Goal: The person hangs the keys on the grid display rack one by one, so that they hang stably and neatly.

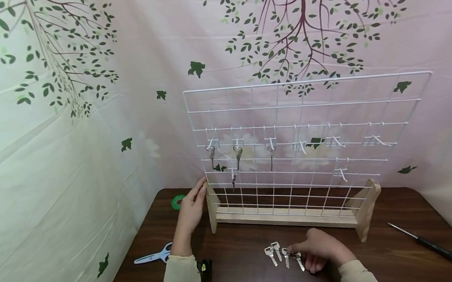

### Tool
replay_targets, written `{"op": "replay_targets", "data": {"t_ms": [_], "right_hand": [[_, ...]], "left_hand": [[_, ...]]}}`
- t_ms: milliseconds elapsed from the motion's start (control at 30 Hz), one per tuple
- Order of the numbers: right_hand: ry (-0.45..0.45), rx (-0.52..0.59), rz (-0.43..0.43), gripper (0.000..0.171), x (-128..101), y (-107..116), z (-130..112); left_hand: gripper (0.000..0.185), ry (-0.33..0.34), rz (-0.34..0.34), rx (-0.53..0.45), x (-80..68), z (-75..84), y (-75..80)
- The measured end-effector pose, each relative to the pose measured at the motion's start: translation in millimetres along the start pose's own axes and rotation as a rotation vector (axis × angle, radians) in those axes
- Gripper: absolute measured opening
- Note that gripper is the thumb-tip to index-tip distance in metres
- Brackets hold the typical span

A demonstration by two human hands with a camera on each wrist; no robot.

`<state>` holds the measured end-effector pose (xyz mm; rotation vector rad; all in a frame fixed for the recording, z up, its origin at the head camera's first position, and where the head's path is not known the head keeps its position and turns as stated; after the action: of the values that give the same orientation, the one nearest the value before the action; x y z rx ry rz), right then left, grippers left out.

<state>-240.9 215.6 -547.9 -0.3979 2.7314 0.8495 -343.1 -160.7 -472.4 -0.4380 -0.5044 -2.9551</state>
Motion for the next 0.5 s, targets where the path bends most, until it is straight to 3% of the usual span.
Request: {"op": "replay_targets", "data": {"t_ms": [267,500], "right_hand": [[-0.010,-0.057,0.013,0.045,0,-5,-7],[-0.026,-0.130,0.108,0.038,1,-6,-13]], "left_hand": [[0.047,-0.005,0.005,-0.001,-0.1,-0.9,0.3],[0.048,-0.012,0.001,-0.008,-0.2,0.2,0.4]]}}
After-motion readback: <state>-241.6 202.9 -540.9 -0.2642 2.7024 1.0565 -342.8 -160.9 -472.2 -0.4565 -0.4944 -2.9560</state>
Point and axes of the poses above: each hand's wrist, its own x-axis towards the middle knuckle, its own y-axis out of the back of the hand, z = x × y, the point moved 4 cm from there along x, towards the middle knuckle, and after that the axes turned 5 degrees about z, right-handed, at the moved point
